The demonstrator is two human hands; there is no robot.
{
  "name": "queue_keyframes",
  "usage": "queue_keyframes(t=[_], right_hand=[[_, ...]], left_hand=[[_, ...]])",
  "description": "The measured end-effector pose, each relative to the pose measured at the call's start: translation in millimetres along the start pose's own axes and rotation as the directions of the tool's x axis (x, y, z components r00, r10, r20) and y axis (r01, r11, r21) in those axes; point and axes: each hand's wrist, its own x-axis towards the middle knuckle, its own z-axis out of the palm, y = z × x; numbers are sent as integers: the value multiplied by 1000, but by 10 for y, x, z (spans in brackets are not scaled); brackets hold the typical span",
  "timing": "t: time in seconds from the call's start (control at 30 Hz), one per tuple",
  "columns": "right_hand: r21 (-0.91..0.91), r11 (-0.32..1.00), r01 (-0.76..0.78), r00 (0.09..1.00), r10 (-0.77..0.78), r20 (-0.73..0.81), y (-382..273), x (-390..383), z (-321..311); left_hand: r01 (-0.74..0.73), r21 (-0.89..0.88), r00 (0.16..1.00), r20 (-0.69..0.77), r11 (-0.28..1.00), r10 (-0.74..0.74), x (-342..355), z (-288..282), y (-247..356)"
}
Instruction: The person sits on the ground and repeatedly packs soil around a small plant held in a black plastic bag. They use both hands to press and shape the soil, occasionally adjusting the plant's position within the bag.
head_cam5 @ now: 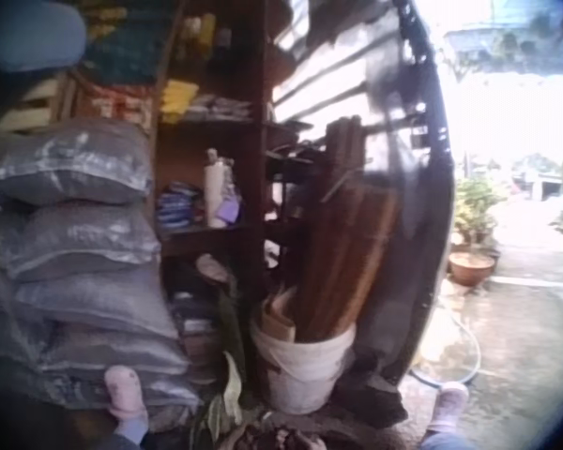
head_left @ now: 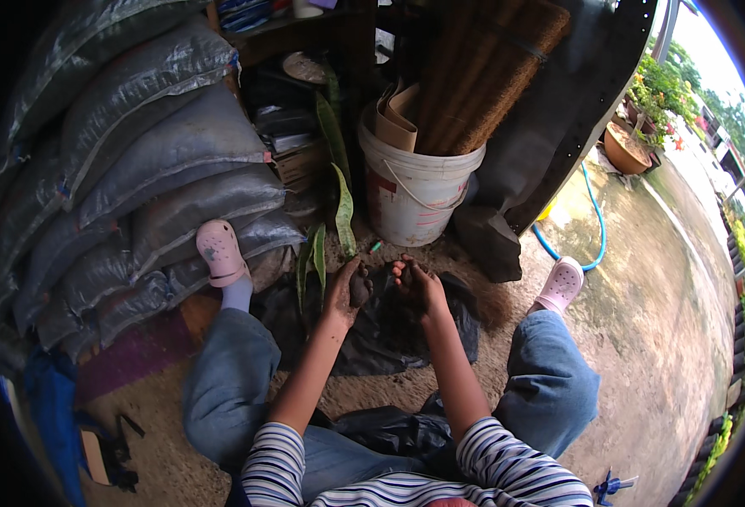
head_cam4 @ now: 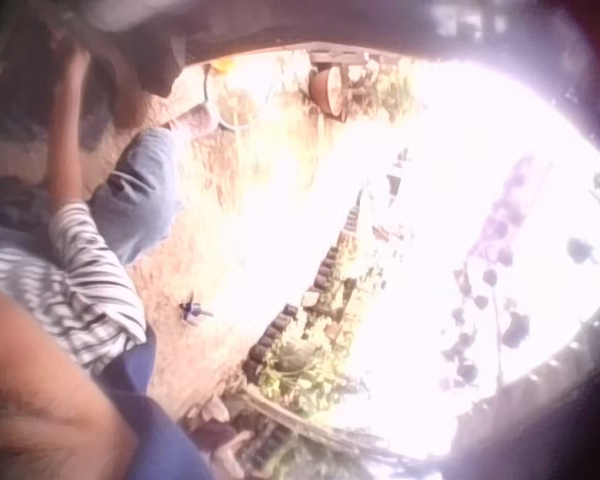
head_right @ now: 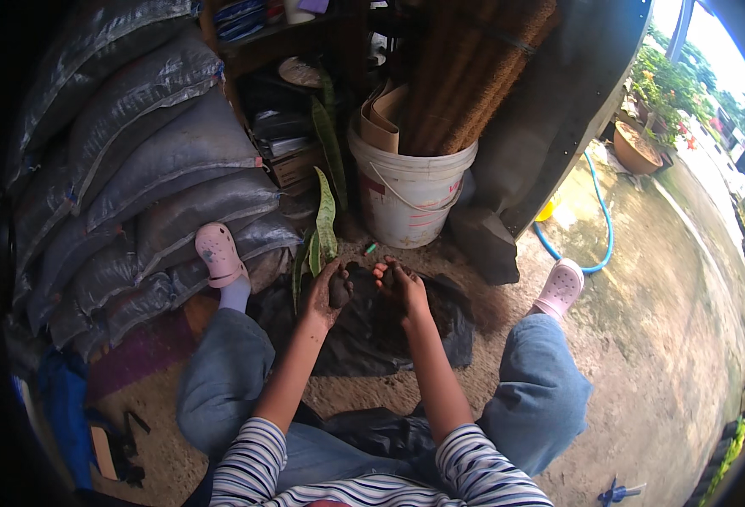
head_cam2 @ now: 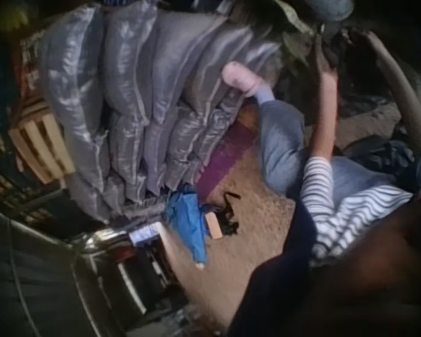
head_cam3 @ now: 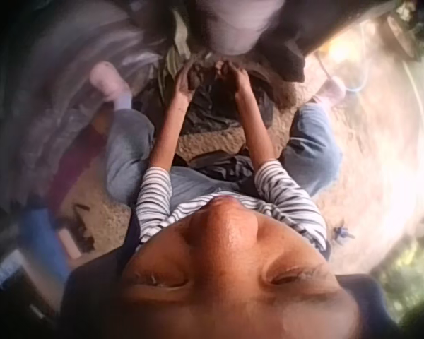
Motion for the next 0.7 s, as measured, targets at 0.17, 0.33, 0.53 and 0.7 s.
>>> queue_keyframes(t=[0.17,0.33,0.53,0.7], right_hand=[[-78,989,122,987,-113,113,138,-1,235],[-303,937,173,980,-133,148,264,71,272],[-234,971,46,982,-1,189,374,146,279],[-224,970,91,993,-72,91,436,193,291]], left_hand=[[-43,-13,998,-40,999,42,-6,-260,97],[-111,7,988,-111,994,111,-70,-259,204],[-88,61,992,-86,994,93,-87,-370,184],[-54,79,997,-51,995,58,-58,-440,149]])
